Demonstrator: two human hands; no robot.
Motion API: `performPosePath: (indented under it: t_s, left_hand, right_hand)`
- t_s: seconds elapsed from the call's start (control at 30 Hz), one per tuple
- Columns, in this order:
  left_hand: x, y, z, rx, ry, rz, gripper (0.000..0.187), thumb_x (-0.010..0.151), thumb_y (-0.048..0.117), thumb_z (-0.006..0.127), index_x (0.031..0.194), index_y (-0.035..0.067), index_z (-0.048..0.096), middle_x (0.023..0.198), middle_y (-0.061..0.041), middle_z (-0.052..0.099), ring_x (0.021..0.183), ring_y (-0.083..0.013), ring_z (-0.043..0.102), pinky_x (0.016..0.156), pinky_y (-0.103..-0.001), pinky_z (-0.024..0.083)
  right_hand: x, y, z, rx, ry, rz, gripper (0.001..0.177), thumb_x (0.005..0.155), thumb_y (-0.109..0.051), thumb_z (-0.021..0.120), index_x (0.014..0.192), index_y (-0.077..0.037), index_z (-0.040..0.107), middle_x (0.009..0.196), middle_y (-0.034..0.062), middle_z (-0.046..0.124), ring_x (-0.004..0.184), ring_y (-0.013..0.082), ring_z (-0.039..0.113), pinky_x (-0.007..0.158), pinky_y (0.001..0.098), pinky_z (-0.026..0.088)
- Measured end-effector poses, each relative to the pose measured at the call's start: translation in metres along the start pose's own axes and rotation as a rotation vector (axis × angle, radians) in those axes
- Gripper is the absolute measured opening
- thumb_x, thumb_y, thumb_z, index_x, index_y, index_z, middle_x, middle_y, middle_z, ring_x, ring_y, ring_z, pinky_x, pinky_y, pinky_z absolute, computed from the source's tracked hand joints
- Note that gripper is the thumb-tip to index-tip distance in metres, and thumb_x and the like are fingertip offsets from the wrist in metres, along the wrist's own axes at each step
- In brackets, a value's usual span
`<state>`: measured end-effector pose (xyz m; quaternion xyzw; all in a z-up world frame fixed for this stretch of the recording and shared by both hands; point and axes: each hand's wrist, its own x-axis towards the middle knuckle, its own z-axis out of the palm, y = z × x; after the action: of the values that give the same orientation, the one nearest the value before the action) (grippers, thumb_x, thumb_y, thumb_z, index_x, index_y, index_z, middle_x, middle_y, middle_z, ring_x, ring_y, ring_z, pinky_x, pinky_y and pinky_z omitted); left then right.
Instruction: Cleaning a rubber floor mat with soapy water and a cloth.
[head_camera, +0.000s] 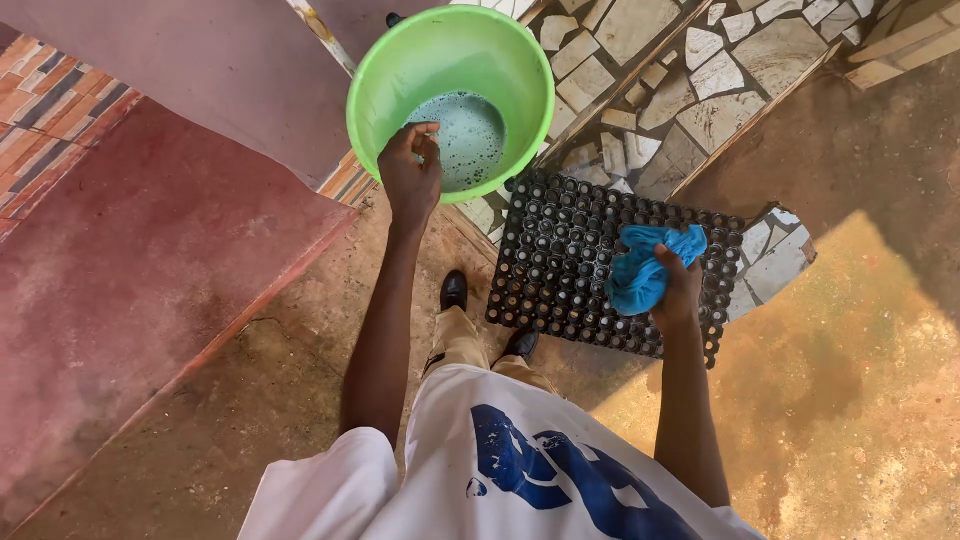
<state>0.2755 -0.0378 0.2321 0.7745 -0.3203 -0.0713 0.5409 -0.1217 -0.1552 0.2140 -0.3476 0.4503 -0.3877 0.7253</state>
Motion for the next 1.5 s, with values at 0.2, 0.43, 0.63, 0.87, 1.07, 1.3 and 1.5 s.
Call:
performPosePath:
  t_s: [0.2,0.43,0.63,0.87,1.07,1.3,1.5]
  left_hand:
    - [0.025,-0.056,0.009,0.238,-0.073,-0.044,0.023,0.094,0.004,0.062,0.114,0.007,0.072,0.09,-0.013,0.073,0.078,-0.029,0.069,0.071,-0.042,0.054]
    - [0.016,-0.04,0.003,0.23,0.076,0.079,0.024,0.092,0.0,0.058,0.113,0.008,0.067,0.098,-0.015,0.067,0.093,-0.0332,0.066,0.079,-0.044,0.053]
    - [0.018,-0.047,-0.005,0.166,0.11,0.07,0.032,0.088,-0.005,0.053,0.114,0.008,0.065,0.1,-0.012,0.066,0.094,-0.0306,0.065,0.085,-0.045,0.053]
    - [0.019,-0.041,-0.002,0.186,0.064,0.076,0.031,0.085,-0.004,0.054,0.11,0.008,0.066,0.097,-0.011,0.068,0.091,-0.0305,0.066,0.084,-0.044,0.05]
    - [0.014,-0.041,0.002,0.225,0.014,0.128,0.03,0.085,-0.003,0.057,0.11,0.008,0.068,0.1,-0.009,0.069,0.089,-0.0257,0.063,0.082,-0.039,0.049]
    - [0.01,-0.037,-0.005,0.222,0.013,0.186,0.023,0.092,-0.003,0.058,0.109,0.01,0.068,0.105,-0.005,0.072,0.094,-0.024,0.065,0.084,-0.038,0.048]
    - [-0.031,0.004,0.018,0.033,-0.216,0.569,0.025,0.086,-0.006,0.058,0.104,0.008,0.068,0.099,-0.006,0.069,0.091,-0.0248,0.062,0.084,-0.041,0.044]
  right_hand:
    - [0.074,-0.012,0.194,-0.275,-0.378,-0.077,0.036,0.09,-0.01,0.078,0.12,0.002,0.061,0.105,0.0112,0.072,0.089,0.0231,0.073,0.082,0.0383,0.062]
    - [0.235,0.151,0.295,-1.551,-0.584,-0.326,0.063,0.071,-0.037,0.094,0.113,0.001,0.067,0.113,0.026,0.065,0.108,0.0422,0.065,0.094,0.0494,0.054]
    - [0.306,0.337,0.169,-1.461,-1.08,0.041,0.051,0.083,-0.039,0.07,0.123,-0.007,0.064,0.125,0.022,0.068,0.116,0.0404,0.062,0.097,0.0484,0.051]
    - [0.204,0.198,0.302,-1.123,-0.936,0.526,0.037,0.095,-0.031,0.056,0.121,-0.007,0.067,0.124,0.0135,0.07,0.11,0.0295,0.065,0.093,0.0466,0.055]
    - [0.144,0.059,0.232,-0.495,-0.65,0.186,0.039,0.085,-0.015,0.067,0.123,-0.008,0.066,0.12,0.0108,0.065,0.112,0.0271,0.063,0.1,0.0421,0.055]
    - [0.091,-0.014,0.062,-0.038,-0.111,0.132,0.042,0.096,-0.016,0.069,0.136,-0.005,0.058,0.111,0.0072,0.066,0.101,0.0199,0.068,0.093,0.0381,0.06]
    - [0.061,0.055,-0.076,-0.226,0.279,0.134,0.036,0.09,-0.011,0.074,0.12,-0.01,0.056,0.102,0.0013,0.066,0.092,0.0156,0.069,0.081,0.0327,0.059]
